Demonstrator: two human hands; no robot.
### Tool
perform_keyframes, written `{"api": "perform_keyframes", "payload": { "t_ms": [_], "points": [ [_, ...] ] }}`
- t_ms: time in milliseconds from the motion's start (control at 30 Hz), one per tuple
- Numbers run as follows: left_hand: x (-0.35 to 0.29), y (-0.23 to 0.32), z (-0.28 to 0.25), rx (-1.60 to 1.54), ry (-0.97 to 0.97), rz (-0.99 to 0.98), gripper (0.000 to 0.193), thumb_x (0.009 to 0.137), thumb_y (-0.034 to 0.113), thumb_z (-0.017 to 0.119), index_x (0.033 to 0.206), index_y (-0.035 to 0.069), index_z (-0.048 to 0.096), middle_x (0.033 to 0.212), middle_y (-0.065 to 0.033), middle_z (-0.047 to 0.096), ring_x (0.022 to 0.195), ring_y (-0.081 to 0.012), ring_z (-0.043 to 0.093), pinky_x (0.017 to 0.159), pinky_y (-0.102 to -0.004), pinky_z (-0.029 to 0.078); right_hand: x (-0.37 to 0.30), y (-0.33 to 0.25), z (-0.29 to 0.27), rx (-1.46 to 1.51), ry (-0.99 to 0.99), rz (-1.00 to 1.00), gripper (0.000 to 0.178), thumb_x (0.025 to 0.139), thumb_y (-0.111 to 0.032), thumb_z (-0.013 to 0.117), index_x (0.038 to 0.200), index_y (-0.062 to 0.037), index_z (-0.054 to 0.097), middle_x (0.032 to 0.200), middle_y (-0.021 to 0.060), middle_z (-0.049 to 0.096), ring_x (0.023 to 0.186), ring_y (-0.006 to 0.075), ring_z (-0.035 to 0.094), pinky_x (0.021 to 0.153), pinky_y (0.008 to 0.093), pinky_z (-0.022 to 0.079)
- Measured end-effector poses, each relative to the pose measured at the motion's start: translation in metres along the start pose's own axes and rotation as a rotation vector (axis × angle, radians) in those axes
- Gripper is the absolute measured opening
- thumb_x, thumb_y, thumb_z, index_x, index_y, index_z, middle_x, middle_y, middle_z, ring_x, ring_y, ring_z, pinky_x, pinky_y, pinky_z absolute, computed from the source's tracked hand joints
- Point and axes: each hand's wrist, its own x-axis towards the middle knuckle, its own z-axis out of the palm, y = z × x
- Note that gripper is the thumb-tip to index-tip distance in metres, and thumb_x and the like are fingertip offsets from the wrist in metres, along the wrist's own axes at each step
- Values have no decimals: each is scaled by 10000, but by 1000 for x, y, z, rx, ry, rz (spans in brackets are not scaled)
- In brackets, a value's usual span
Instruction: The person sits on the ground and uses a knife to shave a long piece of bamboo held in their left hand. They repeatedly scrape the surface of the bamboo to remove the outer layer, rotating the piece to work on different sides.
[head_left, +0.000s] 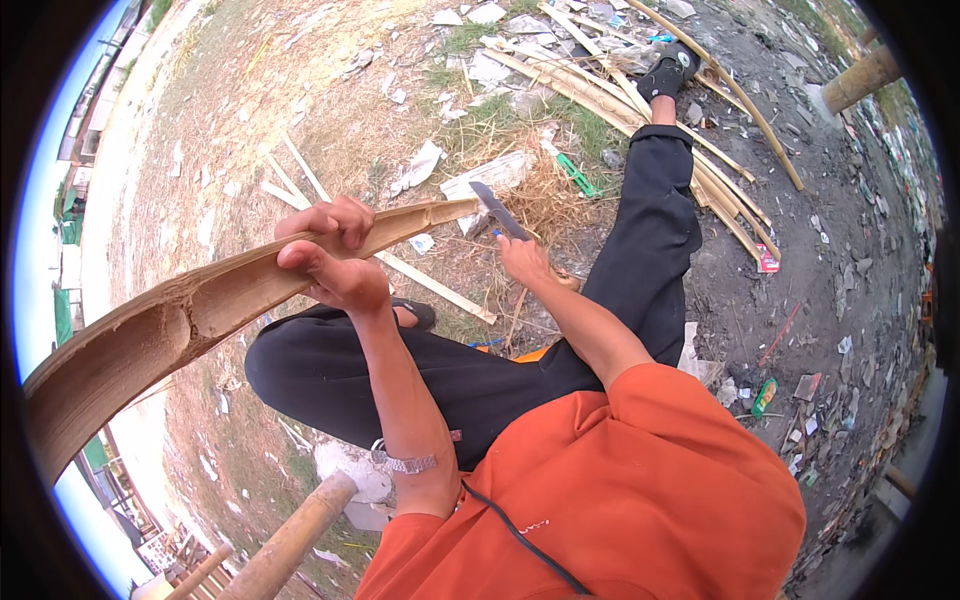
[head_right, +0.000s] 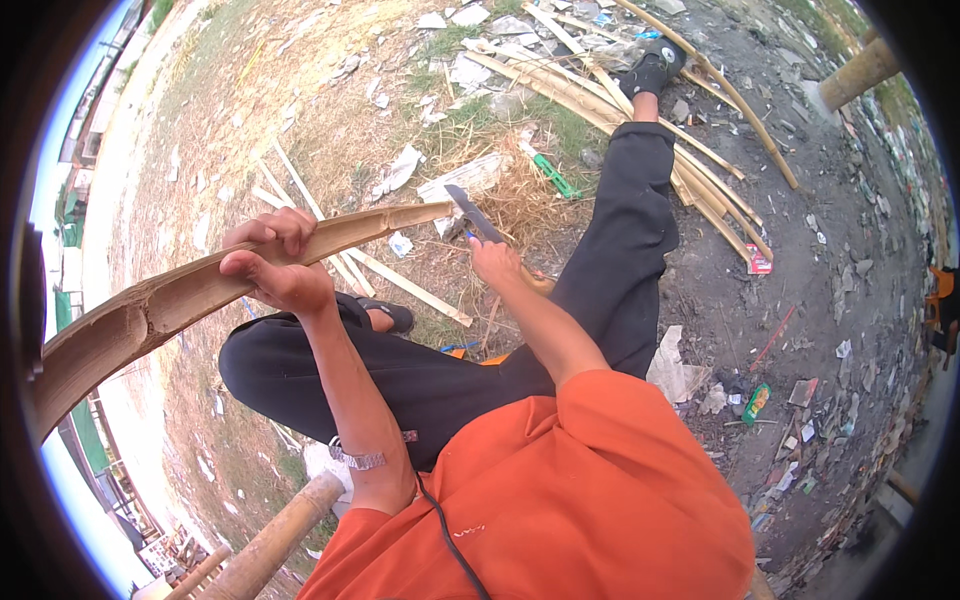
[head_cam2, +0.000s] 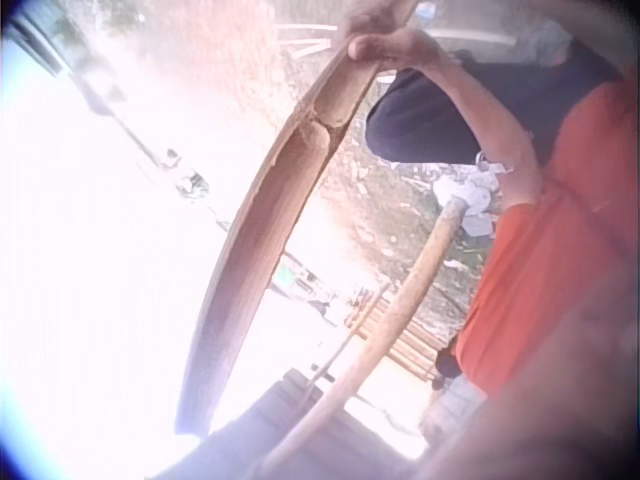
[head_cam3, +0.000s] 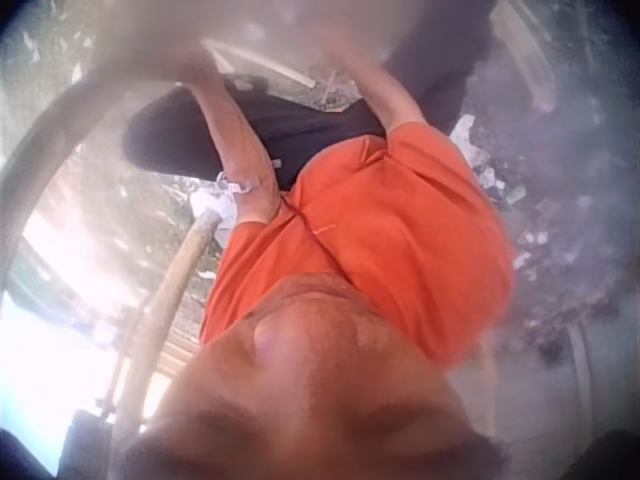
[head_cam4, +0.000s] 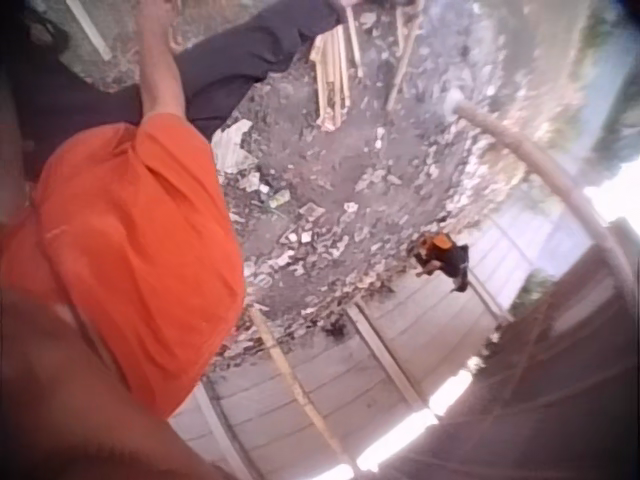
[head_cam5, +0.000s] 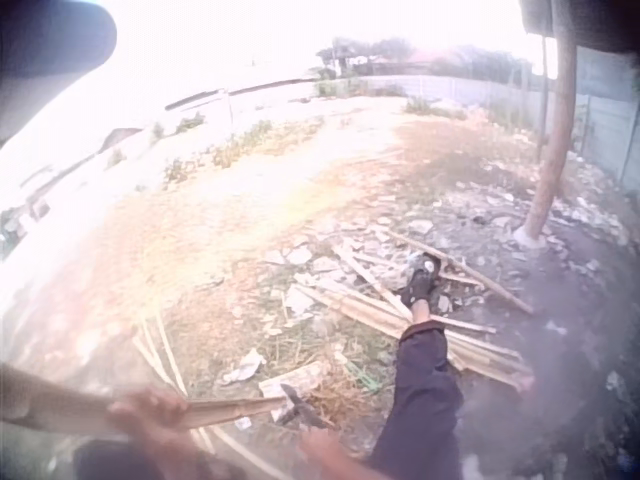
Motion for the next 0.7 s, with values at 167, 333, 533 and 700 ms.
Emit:
{"api": "perform_keyframes", "payload": {
  "t_ms": [167,333,533,700],
  "points": [
    [2,-1,-15,53,43,-50,540,933,597,285,849,80,414,524,-37,342,465,-146,332,485,-297,343,-9,-23,-27,240,60,-69,621,956,-498,256,969,-25,657,998,271,630,968,442,589,867,512,441],
    [3,3,-23,48,72,-74,567,921,620,276,826,82,428,519,-50,373,470,-165,355,508,-309,360,-17,-40,-37,226,13,-130,632,943,-526,292,931,6,634,953,277,630,951,448,586,820,516,442],
    [1,2,-30,51,72,-73,557,933,606,264,818,84,419,517,-51,375,465,-163,351,496,-307,354,13,12,3,20,115,33,617,885,-590,402,980,-20,619,983,279,627,976,413,601,835,507,466],
    [4,2,-28,65,119,-75,545,942,594,255,828,85,411,517,-51,370,462,-161,347,487,-300,349,3,36,-5,-184,169,-118,600,764,-455,698,1135,-32,493,1004,255,590,953,405,608,805,477,495]
  ]
}}
